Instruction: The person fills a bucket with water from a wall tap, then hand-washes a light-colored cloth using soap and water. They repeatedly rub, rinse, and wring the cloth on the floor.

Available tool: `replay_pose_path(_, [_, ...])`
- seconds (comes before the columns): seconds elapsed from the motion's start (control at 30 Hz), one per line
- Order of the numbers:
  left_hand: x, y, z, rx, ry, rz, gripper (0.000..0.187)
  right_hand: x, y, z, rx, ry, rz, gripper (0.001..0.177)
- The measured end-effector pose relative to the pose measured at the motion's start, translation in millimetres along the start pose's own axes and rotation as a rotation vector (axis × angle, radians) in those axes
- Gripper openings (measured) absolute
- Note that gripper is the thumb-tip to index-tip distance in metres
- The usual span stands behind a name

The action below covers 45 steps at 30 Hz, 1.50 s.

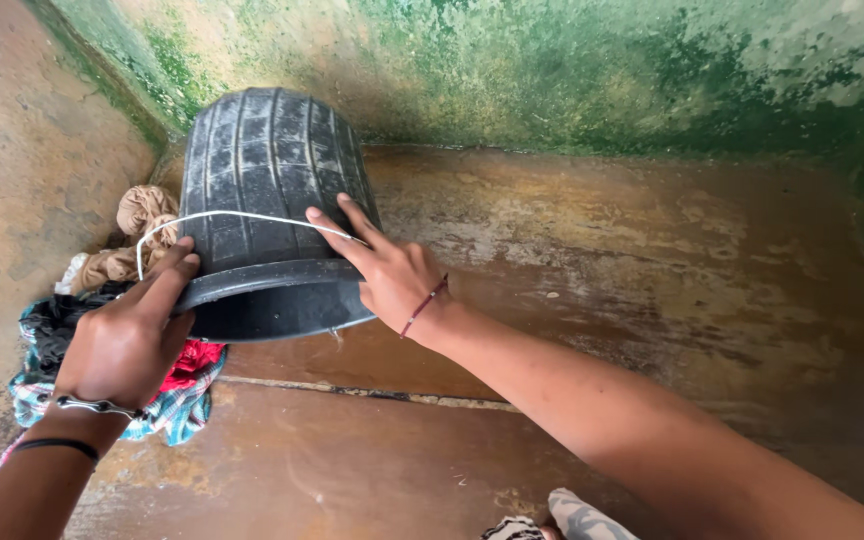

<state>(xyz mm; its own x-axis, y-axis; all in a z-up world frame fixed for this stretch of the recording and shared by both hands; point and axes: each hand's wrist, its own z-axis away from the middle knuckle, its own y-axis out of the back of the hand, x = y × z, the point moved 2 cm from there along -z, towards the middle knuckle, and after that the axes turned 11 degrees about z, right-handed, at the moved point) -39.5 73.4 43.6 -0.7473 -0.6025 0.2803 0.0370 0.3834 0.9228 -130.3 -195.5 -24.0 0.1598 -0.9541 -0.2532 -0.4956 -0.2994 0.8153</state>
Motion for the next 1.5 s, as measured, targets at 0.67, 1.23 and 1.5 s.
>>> replay_pose_path(0.67, [35,17,-54,0.326,0.256,0.189,0.090,17,70,-53,-0.257,-0.658,-0.316,0.052])
replay_pose_path(1.23, [-16,-39,-65,-0.078,0.286,0.347,0.090,57,52,-8,-0.554,-0.994,-0.669,0.048])
replay_pose_path(1.5, [-29,-68,-53,0.016,0.373,0.373,0.082,70,38,5,-0.597,-0.917,-0.474,0.042])
